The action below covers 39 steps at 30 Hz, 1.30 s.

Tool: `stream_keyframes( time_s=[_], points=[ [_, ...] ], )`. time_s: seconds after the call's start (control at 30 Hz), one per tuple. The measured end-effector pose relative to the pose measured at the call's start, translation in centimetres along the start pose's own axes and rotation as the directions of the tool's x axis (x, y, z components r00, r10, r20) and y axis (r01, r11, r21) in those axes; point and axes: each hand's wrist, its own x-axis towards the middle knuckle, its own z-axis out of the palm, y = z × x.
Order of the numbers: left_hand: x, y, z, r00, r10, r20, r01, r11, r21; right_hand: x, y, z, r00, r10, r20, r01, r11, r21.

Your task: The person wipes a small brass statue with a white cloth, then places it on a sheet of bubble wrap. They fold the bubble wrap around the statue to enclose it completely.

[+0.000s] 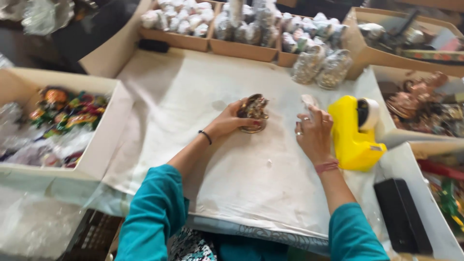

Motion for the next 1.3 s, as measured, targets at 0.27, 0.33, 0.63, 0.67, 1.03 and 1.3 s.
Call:
stream_keyframes(
  time_s=[0.27,0.33,0.63,0.67,1.03,1.3],
  points=[
    [-1.4,-0.3,0.2,0.915,0.202,-0.349,0.02,0.842,0.54,-1.3,1.1,1.6,0.992,0.058,0.109,-0.072,0.988,0.134],
    [-3.8,0.4,1.7,0.877,0.092,-0.472,0.232,0.778,0.584,-1.5,1.4,1.7,0.992,0.047,0.119,-0.064,0.988,0.142],
    [-20.7,0.6,0.5,1.0,0.024,-0.007,0.004,0.128,0.992,-2.4,2.0,2.2,0.979,0.048,0.196,-0.072,0.991,0.116],
    [-23.2,1.5,0.4,0.997,0.065,0.031,-0.037,0.078,0.996,-2.5,2.1,2.2,0.98,0.041,0.194,-0.063,0.992,0.11],
    [-49.7,-5.3,-12.9,0.918,0.395,-0.026,0.072,-0.103,0.992,-5.7,6.5,6.0,0.978,-0.008,0.21,-0.011,0.996,0.09],
    [-52.8,-4.7,-21.3,0.57,0.487,-0.662,0.689,0.155,0.708,-6.5,8.5,7.1,0.979,-0.111,0.173,0.089,0.988,0.127]
  ],
)
